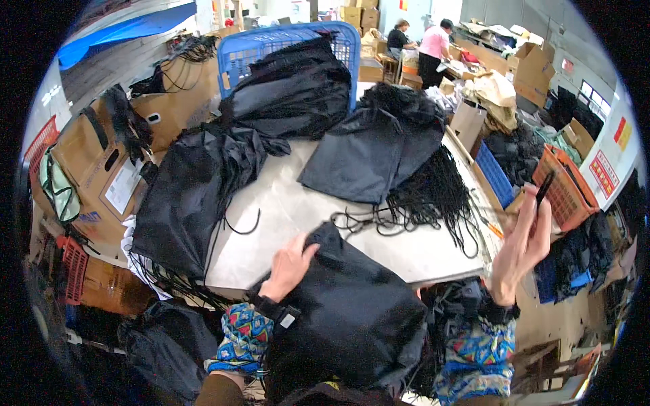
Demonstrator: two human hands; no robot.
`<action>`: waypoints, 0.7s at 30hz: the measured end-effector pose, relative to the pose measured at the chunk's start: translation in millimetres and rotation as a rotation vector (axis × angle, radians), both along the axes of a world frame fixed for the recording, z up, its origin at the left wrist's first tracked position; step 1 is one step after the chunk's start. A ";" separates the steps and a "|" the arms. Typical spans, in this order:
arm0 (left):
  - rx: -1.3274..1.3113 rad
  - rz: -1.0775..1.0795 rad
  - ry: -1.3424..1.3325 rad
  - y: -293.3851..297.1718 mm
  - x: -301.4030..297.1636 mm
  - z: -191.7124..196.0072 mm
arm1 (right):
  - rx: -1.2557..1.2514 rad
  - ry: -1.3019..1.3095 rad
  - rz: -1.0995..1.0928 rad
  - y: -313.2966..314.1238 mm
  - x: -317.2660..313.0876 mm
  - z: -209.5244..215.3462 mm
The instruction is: The person threads black drawstrings through the hems of black fabric bags using a metal needle-like tool. They repeatedly pick up a bag, insert the tool, pull the string through, and place the finished bag aside. The process is repetitive and performed by hand on a cluttered workbench.
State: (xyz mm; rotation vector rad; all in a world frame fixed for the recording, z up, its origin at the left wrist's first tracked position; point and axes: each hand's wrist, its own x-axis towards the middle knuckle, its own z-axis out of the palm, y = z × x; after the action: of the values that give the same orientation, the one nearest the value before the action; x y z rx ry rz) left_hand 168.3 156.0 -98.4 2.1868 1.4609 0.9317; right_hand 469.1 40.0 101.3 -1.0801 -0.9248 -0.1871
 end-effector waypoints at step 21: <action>0.598 1.498 -0.652 0.1 -408.6 30.1 | -0.846 -0.452 -0.478 -43.2 348.3 -226.8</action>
State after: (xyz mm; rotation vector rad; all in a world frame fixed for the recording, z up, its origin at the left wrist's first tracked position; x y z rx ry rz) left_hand -240.3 156.1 -68.3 0.3865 2.4663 2.3953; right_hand 817.4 -3.1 -125.5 -2.1037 -1.1684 -0.4716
